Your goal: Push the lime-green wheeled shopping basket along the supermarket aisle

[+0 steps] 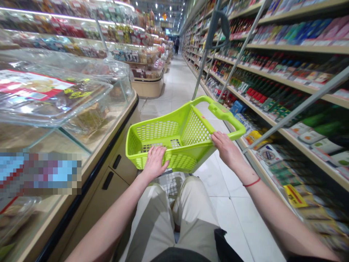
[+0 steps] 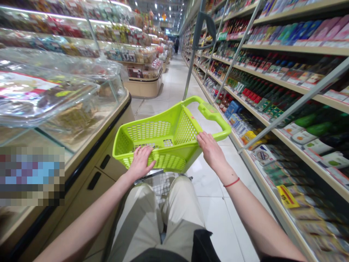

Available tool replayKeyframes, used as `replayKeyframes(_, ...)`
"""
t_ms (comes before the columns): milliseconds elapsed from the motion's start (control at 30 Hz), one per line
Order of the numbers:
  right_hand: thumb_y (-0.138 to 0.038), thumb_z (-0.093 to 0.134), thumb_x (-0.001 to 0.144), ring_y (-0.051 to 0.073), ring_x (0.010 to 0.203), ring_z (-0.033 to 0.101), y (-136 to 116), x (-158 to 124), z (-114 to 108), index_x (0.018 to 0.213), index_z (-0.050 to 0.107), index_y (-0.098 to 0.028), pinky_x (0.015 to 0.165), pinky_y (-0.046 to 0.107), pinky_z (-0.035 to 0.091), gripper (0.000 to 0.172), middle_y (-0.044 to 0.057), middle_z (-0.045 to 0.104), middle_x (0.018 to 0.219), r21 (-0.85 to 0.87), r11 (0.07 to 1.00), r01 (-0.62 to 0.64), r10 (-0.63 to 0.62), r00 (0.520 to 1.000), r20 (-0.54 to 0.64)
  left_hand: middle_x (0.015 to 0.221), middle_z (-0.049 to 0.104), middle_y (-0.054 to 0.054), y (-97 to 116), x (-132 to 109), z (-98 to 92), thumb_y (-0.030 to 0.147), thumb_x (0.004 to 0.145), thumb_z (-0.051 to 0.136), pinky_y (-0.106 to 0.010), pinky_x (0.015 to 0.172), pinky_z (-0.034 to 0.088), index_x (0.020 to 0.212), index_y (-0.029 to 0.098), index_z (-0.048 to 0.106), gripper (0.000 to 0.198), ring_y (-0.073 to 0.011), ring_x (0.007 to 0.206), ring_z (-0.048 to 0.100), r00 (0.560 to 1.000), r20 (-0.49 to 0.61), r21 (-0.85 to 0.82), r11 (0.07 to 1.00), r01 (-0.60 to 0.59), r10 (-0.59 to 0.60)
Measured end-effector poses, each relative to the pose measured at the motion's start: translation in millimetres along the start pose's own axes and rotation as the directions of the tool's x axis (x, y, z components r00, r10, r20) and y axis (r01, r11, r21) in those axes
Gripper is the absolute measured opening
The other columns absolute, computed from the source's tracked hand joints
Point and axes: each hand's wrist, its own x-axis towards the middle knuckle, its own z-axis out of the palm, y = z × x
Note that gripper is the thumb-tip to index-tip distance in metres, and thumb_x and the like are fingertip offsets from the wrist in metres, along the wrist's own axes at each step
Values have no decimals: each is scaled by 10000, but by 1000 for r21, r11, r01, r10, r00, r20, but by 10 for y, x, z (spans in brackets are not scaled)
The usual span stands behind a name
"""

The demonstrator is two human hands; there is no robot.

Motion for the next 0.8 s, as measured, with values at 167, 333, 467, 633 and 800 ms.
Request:
replayKeyframes(167, -67, 373, 939, 281, 1413, 411, -435, 17, 244, 1415, 498, -127, 1161, 565, 347, 496, 181, 551, 1423, 26, 999, -36, 38, 996, -74, 1333, 585, -148, 15, 4, -8, 357, 875, 531, -539, 1198, 213, 1352, 181, 466, 513, -304, 1333, 461, 1000, 10, 8, 1000, -1, 1)
replayKeyframes(333, -16, 372, 909, 270, 1376, 462, -1071, 193, 543, 1381, 535, -88, 1162, 506, 370, 505, 187, 571, 1403, 57, 998, 0, 2, 999, -34, 1342, 584, -138, 12, -2, -13, 360, 875, 532, -536, 1206, 198, 1360, 183, 458, 522, -296, 1349, 449, 1000, 22, 6, 1000, -10, 10)
replayKeyframes(467, -35, 395, 919, 258, 1381, 457, -1250, 268, 620, 1381, 548, -115, 1168, 484, 363, 493, 163, 567, 1416, 105, 993, 51, -50, 999, -16, 1334, 591, -125, 11, -7, -14, 348, 873, 533, -521, 1209, 194, 1352, 188, 459, 511, -285, 1348, 455, 1000, 15, 8, 1000, -6, 6)
replayKeyframes(633, -3, 382, 897, 236, 1400, 434, -980, 156, 486, 1399, 533, -169, 1168, 511, 357, 550, 128, 561, 1431, 117, 991, 61, -59, 998, -26, 1349, 580, -135, 8, -11, -11, 348, 881, 526, -516, 1203, 209, 1352, 180, 453, 505, -281, 1349, 454, 1000, 16, 9, 1000, -6, 6)
replayKeyframes(800, 17, 365, 864, 256, 1400, 434, -386, 3, 157, 1399, 536, -164, 1164, 539, 354, 590, 129, 563, 1429, 41, 999, 13, -12, 1000, -16, 1353, 575, -134, 12, -7, -11, 352, 877, 529, -521, 1196, 223, 1347, 191, 457, 502, -287, 1346, 457, 1000, 20, -5, 1000, 1, -1)
